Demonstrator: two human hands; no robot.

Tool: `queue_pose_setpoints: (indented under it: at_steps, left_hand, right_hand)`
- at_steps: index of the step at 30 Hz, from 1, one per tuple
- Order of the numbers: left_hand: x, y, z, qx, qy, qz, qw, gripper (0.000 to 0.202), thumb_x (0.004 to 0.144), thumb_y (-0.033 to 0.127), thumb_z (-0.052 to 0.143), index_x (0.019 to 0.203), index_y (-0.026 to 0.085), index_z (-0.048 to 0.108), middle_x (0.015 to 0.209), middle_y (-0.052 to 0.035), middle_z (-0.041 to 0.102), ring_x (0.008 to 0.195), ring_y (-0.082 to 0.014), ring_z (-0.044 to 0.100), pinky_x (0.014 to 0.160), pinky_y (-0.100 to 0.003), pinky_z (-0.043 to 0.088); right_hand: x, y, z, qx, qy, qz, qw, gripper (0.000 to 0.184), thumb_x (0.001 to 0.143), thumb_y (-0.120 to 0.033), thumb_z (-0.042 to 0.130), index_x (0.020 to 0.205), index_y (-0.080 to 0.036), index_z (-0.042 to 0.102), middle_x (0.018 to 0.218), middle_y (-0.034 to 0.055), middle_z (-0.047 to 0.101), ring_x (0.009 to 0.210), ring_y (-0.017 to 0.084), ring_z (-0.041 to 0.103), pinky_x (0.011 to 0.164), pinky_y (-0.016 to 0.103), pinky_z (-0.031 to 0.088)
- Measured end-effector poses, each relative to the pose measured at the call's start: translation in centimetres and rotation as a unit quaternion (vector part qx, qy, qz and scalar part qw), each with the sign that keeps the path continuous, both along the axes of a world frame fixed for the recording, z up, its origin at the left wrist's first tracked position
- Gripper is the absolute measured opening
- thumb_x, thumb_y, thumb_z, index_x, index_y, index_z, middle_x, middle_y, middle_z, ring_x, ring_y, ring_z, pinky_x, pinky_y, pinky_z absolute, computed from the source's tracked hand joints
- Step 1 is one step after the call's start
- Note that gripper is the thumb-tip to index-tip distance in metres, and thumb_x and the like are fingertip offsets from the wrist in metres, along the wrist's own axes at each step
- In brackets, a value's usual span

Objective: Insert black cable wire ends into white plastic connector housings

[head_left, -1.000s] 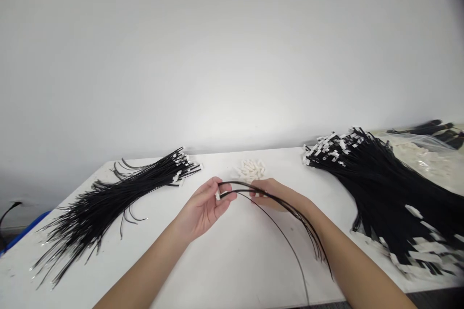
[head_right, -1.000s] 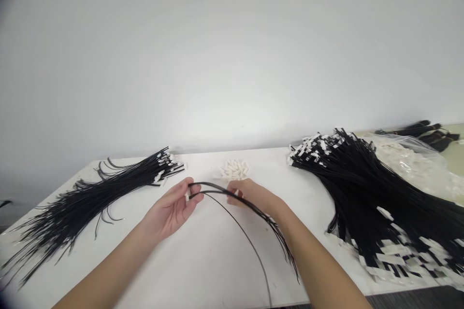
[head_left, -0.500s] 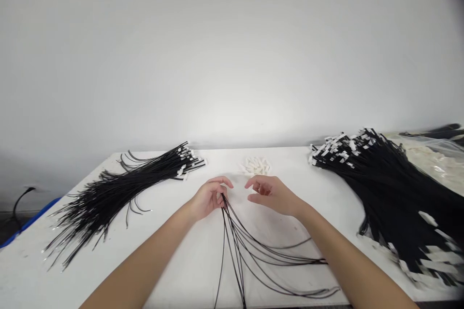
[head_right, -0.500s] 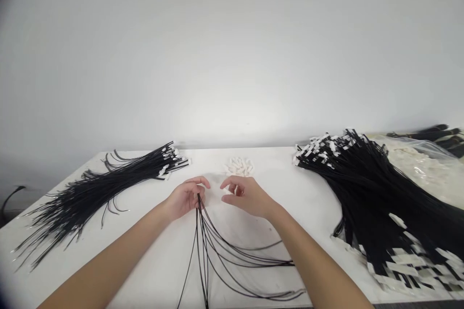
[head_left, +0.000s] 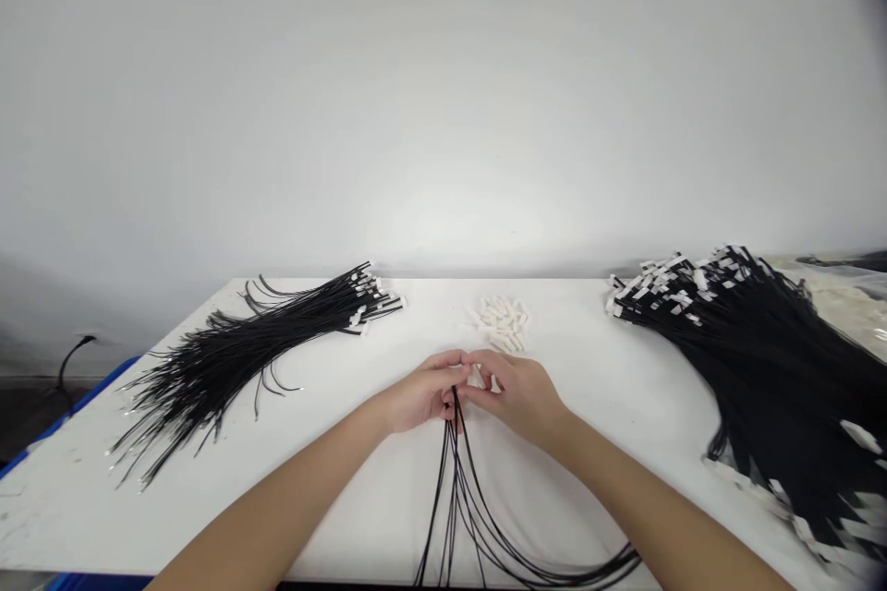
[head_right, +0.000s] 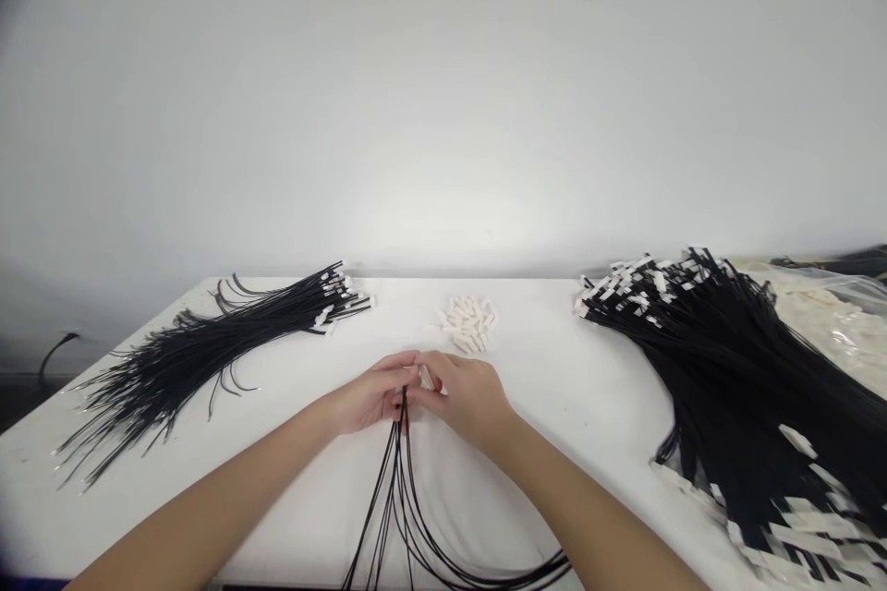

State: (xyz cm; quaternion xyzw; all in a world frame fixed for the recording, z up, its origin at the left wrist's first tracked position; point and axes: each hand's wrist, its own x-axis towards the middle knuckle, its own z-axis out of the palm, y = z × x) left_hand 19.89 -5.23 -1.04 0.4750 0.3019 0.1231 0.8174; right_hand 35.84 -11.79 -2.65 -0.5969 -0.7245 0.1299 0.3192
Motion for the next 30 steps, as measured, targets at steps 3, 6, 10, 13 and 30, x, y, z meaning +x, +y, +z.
queue_pose_setpoints:
  at_steps: [3,6,10,13,30]
  left_hand:
    - [0.0,0.2,-0.3,0.015,0.003,-0.001,1.000,0.026,0.073,0.038,0.062,0.089,0.018,0.055,0.077,-0.0021,0.051,0.057,-0.0074,0.044,0.050,-0.021,0.038]
    - [0.0,0.3,-0.6,0.021,-0.008,0.002,1.000,0.024,0.075,0.035,0.062,0.088,0.017,0.055,0.084,-0.0042,0.054,0.062,-0.0089,0.048,0.052,-0.022,0.040]
    - [0.0,0.3,-0.6,0.020,-0.016,-0.003,1.000,0.023,0.075,0.035,0.061,0.089,0.018,0.056,0.088,-0.0044,0.054,0.061,-0.0085,0.049,0.052,-0.022,0.040]
    - [0.0,0.2,-0.5,0.016,-0.019,0.002,1.000,0.023,0.075,0.035,0.061,0.089,0.018,0.056,0.086,-0.0032,0.054,0.058,-0.0077,0.048,0.051,-0.023,0.041]
    - [-0.1,1.2,-1.1,-0.081,-0.076,0.089,0.990,0.022,0.075,0.034,0.058,0.076,0.022,0.040,0.046,0.0075,0.027,0.038,-0.0070,0.029,0.036,-0.018,0.027]
  right_hand:
    - [0.1,0.0,-0.4,0.035,-0.016,-0.006,0.999,0.027,0.076,-0.044,0.060,0.096,-0.026,0.058,0.067,-0.0040,0.056,0.055,0.007,0.046,0.051,0.020,0.030]
    - [0.2,0.0,-0.6,0.064,-0.027,0.002,0.998,0.026,0.077,-0.044,0.059,0.095,-0.025,0.059,0.066,-0.0032,0.056,0.054,0.007,0.045,0.050,0.019,0.030]
    - [0.2,0.0,-0.6,0.082,-0.030,0.002,0.996,0.026,0.076,-0.041,0.061,0.097,-0.026,0.058,0.067,-0.0045,0.055,0.053,0.006,0.045,0.050,0.019,0.030]
    - [0.0,-0.1,-0.3,0.092,-0.040,0.002,0.995,0.030,0.073,-0.040,0.063,0.100,-0.027,0.057,0.068,-0.0049,0.055,0.054,0.007,0.046,0.049,0.019,0.031]
    - [0.8,-4.7,5.4,-0.267,-0.052,0.322,0.907,0.021,0.072,-0.030,0.063,0.093,-0.030,0.066,0.071,-0.0088,0.066,0.055,0.006,0.052,0.052,0.016,0.035]
